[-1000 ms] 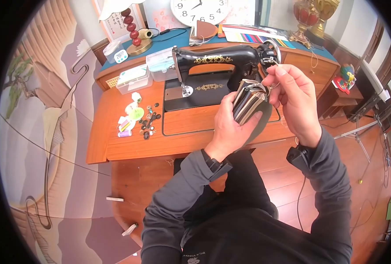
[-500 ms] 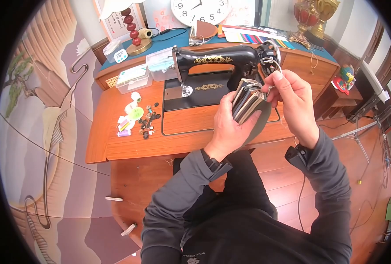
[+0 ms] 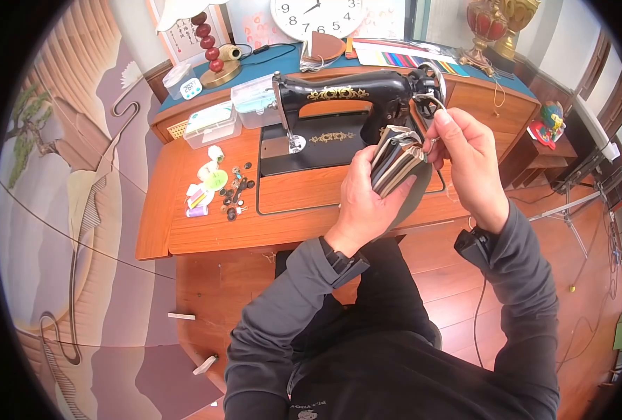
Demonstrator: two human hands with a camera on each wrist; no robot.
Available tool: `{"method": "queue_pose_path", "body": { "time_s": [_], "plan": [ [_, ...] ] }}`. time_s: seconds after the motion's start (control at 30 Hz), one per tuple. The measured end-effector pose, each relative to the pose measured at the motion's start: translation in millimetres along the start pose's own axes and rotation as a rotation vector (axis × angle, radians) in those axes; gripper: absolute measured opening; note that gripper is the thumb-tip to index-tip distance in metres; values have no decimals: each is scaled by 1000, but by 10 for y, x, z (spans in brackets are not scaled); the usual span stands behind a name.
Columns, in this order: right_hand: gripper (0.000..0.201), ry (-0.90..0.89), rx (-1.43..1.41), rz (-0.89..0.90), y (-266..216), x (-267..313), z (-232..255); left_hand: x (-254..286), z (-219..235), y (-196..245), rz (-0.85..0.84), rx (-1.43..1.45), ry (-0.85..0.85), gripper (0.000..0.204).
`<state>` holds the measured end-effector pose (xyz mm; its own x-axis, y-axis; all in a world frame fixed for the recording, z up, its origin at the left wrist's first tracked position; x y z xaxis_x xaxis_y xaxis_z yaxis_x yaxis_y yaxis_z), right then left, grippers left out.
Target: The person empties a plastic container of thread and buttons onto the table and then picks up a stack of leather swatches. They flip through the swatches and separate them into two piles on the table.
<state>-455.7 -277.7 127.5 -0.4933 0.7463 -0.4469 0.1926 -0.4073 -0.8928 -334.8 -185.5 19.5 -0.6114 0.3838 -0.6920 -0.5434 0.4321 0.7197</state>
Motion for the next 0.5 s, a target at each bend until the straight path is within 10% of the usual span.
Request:
{"method": "queue_pose_path", "body": {
  "time_s": [0.5],
  "plan": [
    [36, 107, -34, 40, 47, -6, -93, -11, -14, 15, -45, 38, 44, 54]
  ]
}}
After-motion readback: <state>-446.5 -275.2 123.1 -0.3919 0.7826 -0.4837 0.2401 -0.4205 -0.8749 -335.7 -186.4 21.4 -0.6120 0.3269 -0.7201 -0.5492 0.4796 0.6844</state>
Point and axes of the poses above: each hand's wrist, its own x-axis away from the middle knuckle, its own z-axis out of the back of the hand, y = z × x, the point moved 1 cm from there along -x, towards the middle knuckle, and after that the axes turned 12 degrees about y, right-handed, at the moved point
